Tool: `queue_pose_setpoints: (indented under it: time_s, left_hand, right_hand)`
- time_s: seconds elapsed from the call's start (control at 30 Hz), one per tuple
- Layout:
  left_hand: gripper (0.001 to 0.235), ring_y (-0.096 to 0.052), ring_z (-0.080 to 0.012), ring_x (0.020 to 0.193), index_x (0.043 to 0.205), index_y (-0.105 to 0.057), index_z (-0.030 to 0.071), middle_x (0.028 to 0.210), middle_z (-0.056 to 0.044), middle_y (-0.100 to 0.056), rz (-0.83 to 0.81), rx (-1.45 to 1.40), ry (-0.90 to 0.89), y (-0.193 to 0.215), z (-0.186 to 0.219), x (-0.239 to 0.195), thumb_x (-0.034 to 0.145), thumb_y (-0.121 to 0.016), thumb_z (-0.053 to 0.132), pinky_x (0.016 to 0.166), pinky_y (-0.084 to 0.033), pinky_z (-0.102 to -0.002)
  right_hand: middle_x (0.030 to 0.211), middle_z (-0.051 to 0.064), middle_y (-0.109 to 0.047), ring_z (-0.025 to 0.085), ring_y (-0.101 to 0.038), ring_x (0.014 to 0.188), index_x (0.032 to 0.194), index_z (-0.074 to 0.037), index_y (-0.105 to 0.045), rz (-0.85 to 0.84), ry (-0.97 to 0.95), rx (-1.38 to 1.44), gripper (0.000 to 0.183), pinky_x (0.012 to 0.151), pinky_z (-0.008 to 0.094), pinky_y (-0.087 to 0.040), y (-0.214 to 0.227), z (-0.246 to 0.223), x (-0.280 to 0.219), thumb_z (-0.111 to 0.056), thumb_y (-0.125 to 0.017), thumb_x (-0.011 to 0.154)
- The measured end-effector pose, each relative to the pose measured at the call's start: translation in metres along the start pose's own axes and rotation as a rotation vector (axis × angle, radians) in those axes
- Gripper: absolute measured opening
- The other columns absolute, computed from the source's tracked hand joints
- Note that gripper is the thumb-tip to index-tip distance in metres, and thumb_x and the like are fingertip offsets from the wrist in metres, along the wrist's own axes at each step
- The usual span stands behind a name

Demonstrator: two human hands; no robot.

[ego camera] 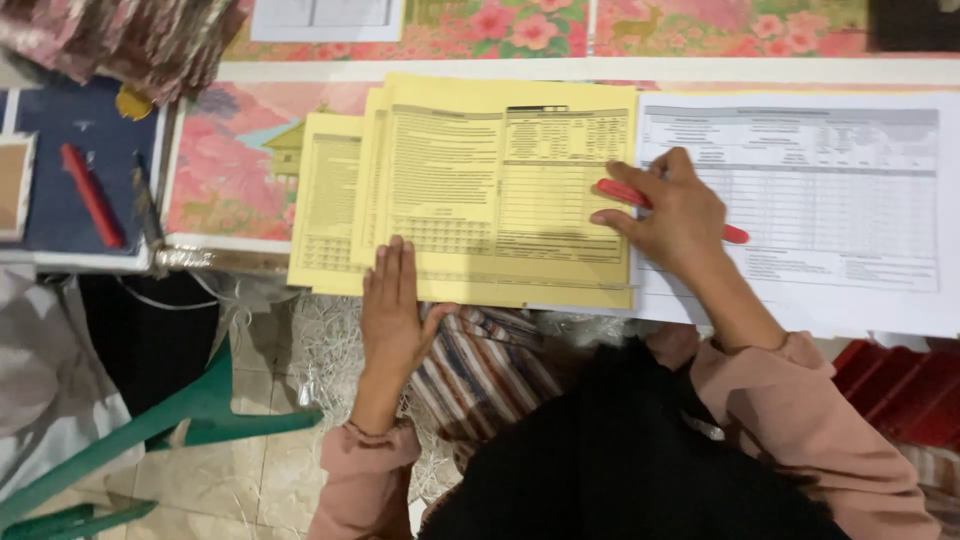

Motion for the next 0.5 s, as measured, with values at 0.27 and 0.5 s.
queue_pose_setpoints:
  time_s: [0.27,0.5]
  left_hand:
    - [0.075,-0.025,-0.025,0.139,0.142,-0.036,0.009,0.146,-0.012,-0.035,0.341,-0.02,-0.013,-0.026,-0.018,-0.014,0.085,-0.053,0.054,0.115,-0.014,-0.039]
    - [0.059,-0.047,-0.0205,0.127,0.127,-0.056,0.011,0.133,-0.007,-0.054,0.595,0.069,-0.039,-0.017,-0.019,-0.018,0.089,-0.047,0.055,0.111,-0.027,-0.033]
  right_hand:
    - [0.093,0.01,-0.051,0.034,-0.063,0.078,0.119,-0.021,-0.068,0.287,0.215,-0.258,0.033,0.063,0.039,-0.051,-0.066,-0.075,0.046,-0.039,-0.061,0.091]
    - [0.086,0.008,-0.046,0.028,-0.051,0.074,0.119,-0.027,-0.065,0.142,0.451,-0.169,0.032,0.06,0.038,-0.044,-0.146,-0.174,0.096,-0.02,-0.051,0.091]
Point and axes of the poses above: each hand's wrist, its own x-axis towards the middle knuckle, its own y-axis out of the back of the hand, z = x × y, the point moved 8 cm from there along x, towards the middle knuckle
